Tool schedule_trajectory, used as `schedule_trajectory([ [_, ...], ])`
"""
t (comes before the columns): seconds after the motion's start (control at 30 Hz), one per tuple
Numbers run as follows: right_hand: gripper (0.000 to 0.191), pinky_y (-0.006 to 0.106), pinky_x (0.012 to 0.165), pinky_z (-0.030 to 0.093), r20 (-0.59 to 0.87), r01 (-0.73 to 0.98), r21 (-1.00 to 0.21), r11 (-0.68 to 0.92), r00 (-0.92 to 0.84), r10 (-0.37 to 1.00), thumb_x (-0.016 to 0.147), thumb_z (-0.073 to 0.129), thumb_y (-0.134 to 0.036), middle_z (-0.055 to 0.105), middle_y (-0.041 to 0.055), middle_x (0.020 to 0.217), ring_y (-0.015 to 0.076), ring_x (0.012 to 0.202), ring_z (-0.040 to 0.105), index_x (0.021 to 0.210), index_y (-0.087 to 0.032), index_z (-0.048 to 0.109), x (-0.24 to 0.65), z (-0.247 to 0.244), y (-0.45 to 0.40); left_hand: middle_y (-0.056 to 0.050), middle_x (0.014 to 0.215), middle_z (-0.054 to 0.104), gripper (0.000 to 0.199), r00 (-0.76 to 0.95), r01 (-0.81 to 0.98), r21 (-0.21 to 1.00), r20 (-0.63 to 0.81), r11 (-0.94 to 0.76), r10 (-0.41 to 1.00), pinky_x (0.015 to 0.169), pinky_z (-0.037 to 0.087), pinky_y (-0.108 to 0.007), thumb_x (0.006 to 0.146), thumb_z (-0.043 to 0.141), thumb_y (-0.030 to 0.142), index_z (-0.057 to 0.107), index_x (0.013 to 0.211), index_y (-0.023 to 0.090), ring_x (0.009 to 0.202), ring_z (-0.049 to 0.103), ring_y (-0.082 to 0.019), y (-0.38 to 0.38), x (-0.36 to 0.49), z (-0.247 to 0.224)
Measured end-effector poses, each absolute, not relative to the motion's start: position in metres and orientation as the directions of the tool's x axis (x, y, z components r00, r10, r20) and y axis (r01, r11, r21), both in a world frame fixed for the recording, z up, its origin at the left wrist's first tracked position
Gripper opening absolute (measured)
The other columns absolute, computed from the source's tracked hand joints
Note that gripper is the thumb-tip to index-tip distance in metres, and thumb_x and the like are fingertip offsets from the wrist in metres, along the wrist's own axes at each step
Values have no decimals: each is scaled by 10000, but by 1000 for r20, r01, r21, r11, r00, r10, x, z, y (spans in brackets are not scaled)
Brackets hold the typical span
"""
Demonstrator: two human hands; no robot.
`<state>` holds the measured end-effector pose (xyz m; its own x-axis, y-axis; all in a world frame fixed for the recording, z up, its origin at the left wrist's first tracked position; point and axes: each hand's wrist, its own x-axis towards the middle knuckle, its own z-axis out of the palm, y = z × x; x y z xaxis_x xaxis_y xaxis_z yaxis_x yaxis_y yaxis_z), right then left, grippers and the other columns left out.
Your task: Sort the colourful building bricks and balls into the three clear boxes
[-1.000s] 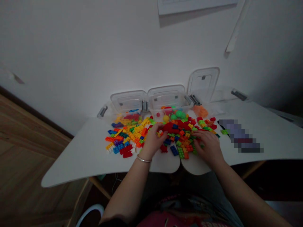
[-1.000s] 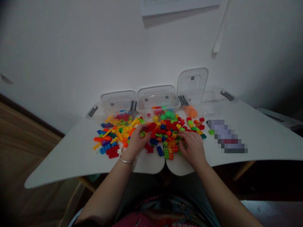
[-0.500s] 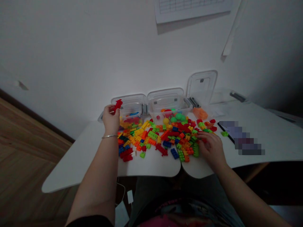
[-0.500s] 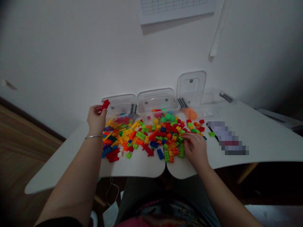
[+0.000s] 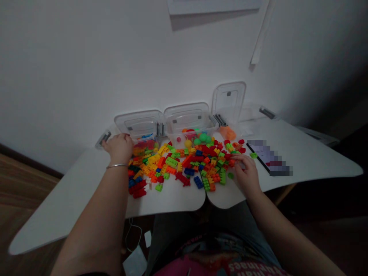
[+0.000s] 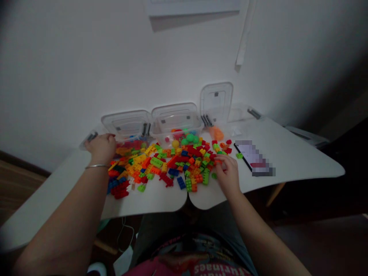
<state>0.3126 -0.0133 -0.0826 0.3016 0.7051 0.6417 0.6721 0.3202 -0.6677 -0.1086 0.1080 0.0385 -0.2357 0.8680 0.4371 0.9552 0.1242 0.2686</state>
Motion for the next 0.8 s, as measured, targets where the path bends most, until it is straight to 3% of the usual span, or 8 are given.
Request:
schedule_trajectory([
  [0.1,160,443,900,453,650,691,-650,317,290,702,856,517,-267,727,56,982,243,974,629,863,-228,672,317,-81,-16,-195,1150,664,383,-264,957,248,526,151,809,1088,171,-636,922,359,280,688,1072,154,1195,520,-370,106,-109,35],
  [0.23,134,430,851,457,677,794,-517,320,151,720,837,545,-260,725,56,925,247,905,639,855,-223,673,325,-79,-22,-115,1316,607,375,-128,963,261,660,-66,740,1134,70,-643,914,419,317,635,1210,239,1312,413,-345,92,-98,25],
  [0.33,133,405,791,472,637,824,-464,324,57,768,832,558,-279,719,62,906,245,859,641,843,-220,678,333,-80,-26,-96,1382,550,340,-26,952,230,718,-202,695,1154,182,-553,893,471,325,668,1152,226,1349,367,-318,72,-76,15],
  [0.4,136,369,726,485,580,806,-483,343,1,815,838,562,-291,716,59,896,219,785,638,836,-222,679,337,-80,-27,-97,1383,539,296,53,940,200,714,-275,698,1139,257,-515,883,500,331,701,1068,218,1354,358,-314,56,-57,7],
  [0.53,149,335,660,488,506,783,-507,361,-69,860,850,570,-319,709,56,874,193,716,619,839,-218,678,338,-73,-28,-106,1350,561,292,156,912,187,664,-365,731,1113,321,-525,885,509,304,695,1094,219,1318,388,-314,31,-20,-12],
  [0.8,127,373,752,500,453,789,-436,432,-222,863,831,614,-323,696,57,856,215,786,619,872,-219,673,339,-64,-26,-73,1295,619,279,294,902,75,617,-425,730,1138,255,-598,857,561,255,687,1105,232,1277,439,-333,24,2,-40],
])
